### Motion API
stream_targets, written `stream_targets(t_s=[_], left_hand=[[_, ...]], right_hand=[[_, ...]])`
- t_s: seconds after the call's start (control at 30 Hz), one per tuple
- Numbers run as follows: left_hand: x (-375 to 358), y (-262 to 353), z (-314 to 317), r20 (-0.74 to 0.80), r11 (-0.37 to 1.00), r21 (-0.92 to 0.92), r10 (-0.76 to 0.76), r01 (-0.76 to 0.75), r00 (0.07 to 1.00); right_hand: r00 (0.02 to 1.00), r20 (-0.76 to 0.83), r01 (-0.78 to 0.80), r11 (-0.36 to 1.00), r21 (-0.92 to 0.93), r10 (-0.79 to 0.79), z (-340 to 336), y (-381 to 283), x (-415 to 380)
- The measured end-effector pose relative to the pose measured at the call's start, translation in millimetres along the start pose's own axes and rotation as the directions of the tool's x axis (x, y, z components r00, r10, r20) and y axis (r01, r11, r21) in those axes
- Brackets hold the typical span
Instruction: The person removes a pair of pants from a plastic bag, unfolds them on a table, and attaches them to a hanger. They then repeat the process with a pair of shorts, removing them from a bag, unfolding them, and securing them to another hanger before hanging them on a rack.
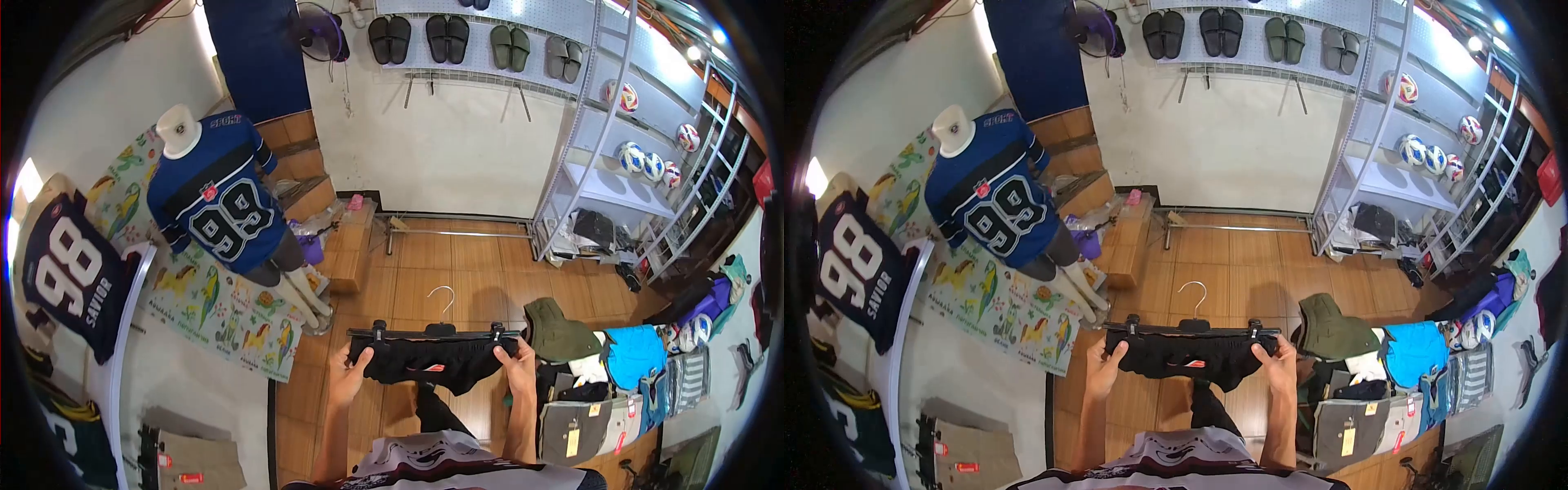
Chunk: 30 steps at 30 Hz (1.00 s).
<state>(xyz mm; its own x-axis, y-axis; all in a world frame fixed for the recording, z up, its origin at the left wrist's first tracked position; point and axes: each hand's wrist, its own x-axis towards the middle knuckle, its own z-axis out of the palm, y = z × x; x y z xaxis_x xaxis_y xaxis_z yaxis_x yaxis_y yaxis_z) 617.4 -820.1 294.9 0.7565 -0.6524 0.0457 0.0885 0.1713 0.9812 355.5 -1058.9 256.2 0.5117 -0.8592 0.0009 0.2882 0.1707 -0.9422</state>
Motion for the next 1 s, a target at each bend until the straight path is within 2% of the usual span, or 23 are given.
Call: stream_targets(t_s=[0.17, 0.33, 0.4, 0.53, 0.63, 0.73, 0.8, 0.93, 1.0], left_hand=[[122.5, -8.8, 16.9, -0.041, 1.000, 0.028, 0.013, -0.012, 0.999], [236.6, -12.5, 29.9, -0.090, 0.998, 0.062, 0.028, -0.022, 0.996], [271.4, -15.0, 36.9, -0.104, 1.000, 0.014, 0.030, -0.028, 0.994], [349.6, -17.2, 44.4, -0.119, 0.999, -0.002, 0.035, -0.035, 0.992], [411.6, -33.7, 37.7, -0.118, 0.998, 0.039, 0.045, -0.041, 0.992], [482.9, -49.8, 27.7, -0.069, 0.999, 0.036, 0.021, -0.018, 0.997], [533.9, -59.9, 27.0, -0.098, 0.999, 0.011, 0.046, -0.045, 0.994], [628.0, -48.5, 32.3, -0.054, 0.999, -0.045, 0.021, -0.023, 0.998], [675.3, -45.1, 28.1, -0.041, 0.996, 0.084, -0.008, 0.011, 0.999]], right_hand=[[1.000, 0.005, 0.011, 0.999, -0.031, -0.011, 22.0, 10.8, 123.5], [1.000, 0.023, -0.011, 0.999, -0.037, 0.012, 59.8, -16.1, 238.8], [0.998, 0.060, -0.005, 0.994, -0.108, 0.011, 57.2, -4.3, 285.5], [0.998, 0.069, 0.000, 0.995, -0.099, 0.006, 84.0, -7.6, 362.1], [0.995, 0.096, 0.039, 0.993, -0.112, -0.028, 97.7, 8.0, 421.8], [0.996, 0.089, 0.006, 0.996, -0.092, 0.002, 115.1, 21.7, 481.0], [0.998, 0.068, 0.019, 0.994, -0.105, -0.012, 128.0, 32.1, 521.6], [0.995, 0.046, 0.093, 0.989, -0.111, -0.088, 165.3, 28.1, 597.6], [0.996, 0.023, 0.094, 0.984, -0.154, -0.091, 177.8, 31.9, 636.9]])
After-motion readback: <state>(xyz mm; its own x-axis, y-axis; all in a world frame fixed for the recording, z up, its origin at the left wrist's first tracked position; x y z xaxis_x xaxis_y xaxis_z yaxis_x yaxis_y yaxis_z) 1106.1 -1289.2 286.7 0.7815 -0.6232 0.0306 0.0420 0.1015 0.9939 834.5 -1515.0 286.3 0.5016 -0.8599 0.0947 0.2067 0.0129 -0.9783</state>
